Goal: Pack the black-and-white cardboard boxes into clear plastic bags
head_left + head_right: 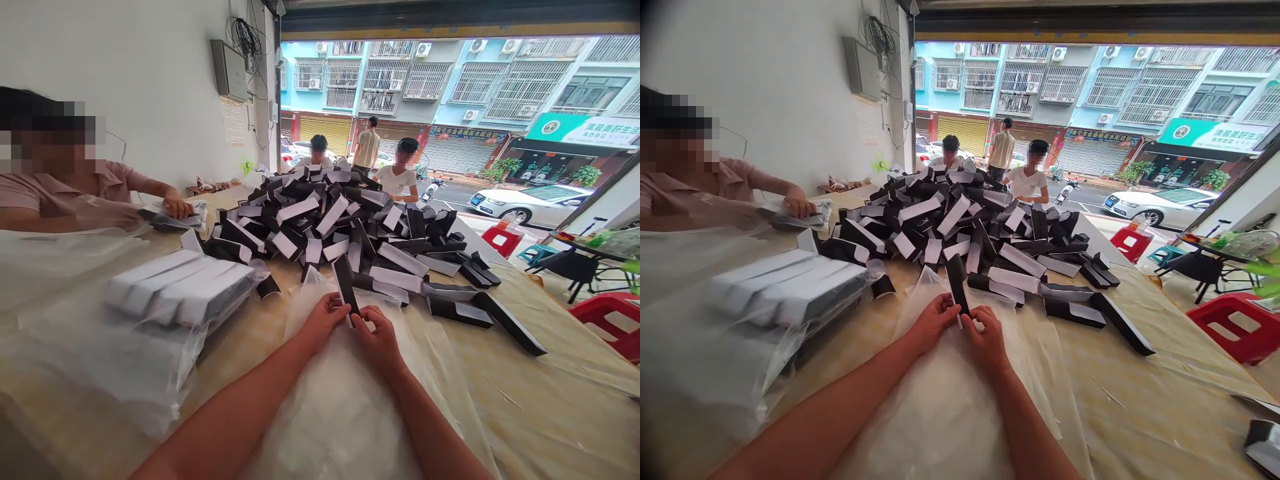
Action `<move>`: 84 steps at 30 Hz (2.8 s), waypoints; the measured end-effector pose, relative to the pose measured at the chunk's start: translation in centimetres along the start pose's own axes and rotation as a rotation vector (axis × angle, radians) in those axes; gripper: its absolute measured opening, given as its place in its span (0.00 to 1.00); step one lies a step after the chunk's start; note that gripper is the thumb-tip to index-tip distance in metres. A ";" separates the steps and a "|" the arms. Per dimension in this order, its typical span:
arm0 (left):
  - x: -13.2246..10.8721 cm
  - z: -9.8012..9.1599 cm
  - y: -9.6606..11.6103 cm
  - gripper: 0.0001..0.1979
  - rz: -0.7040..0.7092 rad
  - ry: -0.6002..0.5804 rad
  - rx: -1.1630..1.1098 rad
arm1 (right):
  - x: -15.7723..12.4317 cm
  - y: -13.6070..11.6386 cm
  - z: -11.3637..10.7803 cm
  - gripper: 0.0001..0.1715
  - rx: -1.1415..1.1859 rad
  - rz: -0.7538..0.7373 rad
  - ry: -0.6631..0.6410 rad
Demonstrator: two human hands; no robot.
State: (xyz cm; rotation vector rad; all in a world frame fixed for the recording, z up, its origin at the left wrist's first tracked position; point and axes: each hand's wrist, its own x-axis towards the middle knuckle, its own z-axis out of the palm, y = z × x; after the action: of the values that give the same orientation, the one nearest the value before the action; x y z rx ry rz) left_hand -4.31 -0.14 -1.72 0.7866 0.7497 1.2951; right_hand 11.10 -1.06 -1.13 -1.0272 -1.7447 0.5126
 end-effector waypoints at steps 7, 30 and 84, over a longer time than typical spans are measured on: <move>-0.3 0.7 0.6 0.24 -0.014 0.010 -0.089 | -0.1 0.5 0.2 0.15 -0.046 -0.045 -0.003; -0.8 1.0 -0.4 0.31 0.054 -0.167 0.358 | -0.5 -0.4 -0.2 0.23 0.172 0.145 0.112; 0.0 0.5 0.5 0.27 -0.011 0.076 -0.043 | 0.5 2.8 -1.2 0.17 -0.223 0.005 0.284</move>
State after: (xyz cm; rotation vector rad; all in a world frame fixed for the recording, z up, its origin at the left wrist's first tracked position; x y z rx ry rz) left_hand -4.16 -0.11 -0.99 0.7011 0.7832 1.3335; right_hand 13.19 0.75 -2.41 -1.1978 -1.5680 0.1647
